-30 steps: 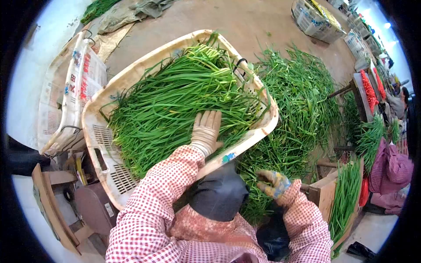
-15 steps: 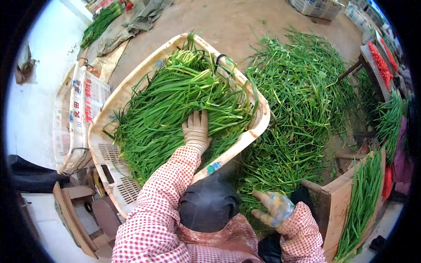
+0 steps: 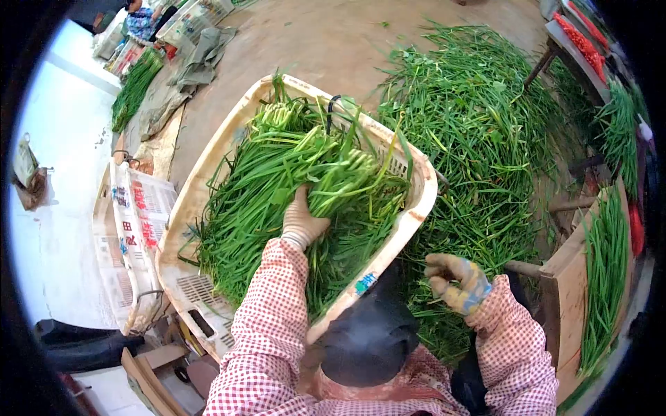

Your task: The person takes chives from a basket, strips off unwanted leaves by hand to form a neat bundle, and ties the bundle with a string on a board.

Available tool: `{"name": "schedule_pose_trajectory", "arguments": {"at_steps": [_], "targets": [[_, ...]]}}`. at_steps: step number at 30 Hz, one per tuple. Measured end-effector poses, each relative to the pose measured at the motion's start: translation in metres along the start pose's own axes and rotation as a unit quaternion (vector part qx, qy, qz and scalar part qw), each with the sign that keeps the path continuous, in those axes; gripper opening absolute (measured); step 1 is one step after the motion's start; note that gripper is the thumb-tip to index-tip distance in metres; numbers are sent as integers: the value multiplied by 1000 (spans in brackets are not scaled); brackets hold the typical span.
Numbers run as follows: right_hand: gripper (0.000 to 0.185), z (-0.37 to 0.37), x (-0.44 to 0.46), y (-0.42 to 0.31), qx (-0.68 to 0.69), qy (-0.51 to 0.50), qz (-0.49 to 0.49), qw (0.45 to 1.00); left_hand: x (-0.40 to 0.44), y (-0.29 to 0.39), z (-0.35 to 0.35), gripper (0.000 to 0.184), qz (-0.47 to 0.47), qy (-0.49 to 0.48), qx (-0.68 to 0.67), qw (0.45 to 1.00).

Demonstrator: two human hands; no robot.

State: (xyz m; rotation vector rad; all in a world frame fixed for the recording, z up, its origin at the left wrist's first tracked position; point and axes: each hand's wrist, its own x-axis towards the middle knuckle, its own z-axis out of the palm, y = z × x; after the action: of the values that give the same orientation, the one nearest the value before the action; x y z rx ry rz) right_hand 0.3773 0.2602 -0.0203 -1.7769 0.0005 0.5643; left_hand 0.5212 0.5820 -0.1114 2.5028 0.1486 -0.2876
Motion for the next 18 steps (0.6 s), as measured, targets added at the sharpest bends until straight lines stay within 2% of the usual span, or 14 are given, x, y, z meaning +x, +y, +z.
{"name": "schedule_pose_trajectory", "arguments": {"at_steps": [2,4,5,6,7,8,9,11,12,13,14,15,16,18], "targets": [[41,18,11,-5,156,55,-15,986,11,-28,2,92,29,0,-34,999],[40,36,35,-33,252,118,-52,959,12,-28,-6,93,24,-25,-111,993],[40,45,50,-44,311,161,-41,936,12,-30,-8,93,27,-28,-113,993],[43,59,69,-49,424,217,-51,878,11,-33,-11,93,22,-42,-201,978],[44,70,89,-43,452,248,-44,856,11,-36,-15,93,16,-55,-289,956],[45,78,108,-36,478,279,-35,832,11,-35,-19,93,16,-57,-292,955],[45,89,126,-37,472,280,-35,835,9,-34,-23,93,9,-77,-324,943],[67,105,161,-40,522,325,51,787,8,-35,-26,94,8,-94,-366,926],[67,108,185,-25,517,326,49,790,7,-35,-29,94,9,-92,-372,924],[71,111,211,-6,563,369,49,738,4,-33,-35,94,14,-101,-362,927],[75,108,223,0,506,369,84,775,3,-33,-38,94,19,-108,-351,930],[81,105,235,5,445,367,120,808,3,-39,-32,96,7,-126,-415,901],[84,105,254,11,526,399,116,742,2,-50,-22,96,6,-123,-421,899],[80,114,259,-1,649,277,75,705,4,-67,-5,101,37,-109,-384,916]]}}
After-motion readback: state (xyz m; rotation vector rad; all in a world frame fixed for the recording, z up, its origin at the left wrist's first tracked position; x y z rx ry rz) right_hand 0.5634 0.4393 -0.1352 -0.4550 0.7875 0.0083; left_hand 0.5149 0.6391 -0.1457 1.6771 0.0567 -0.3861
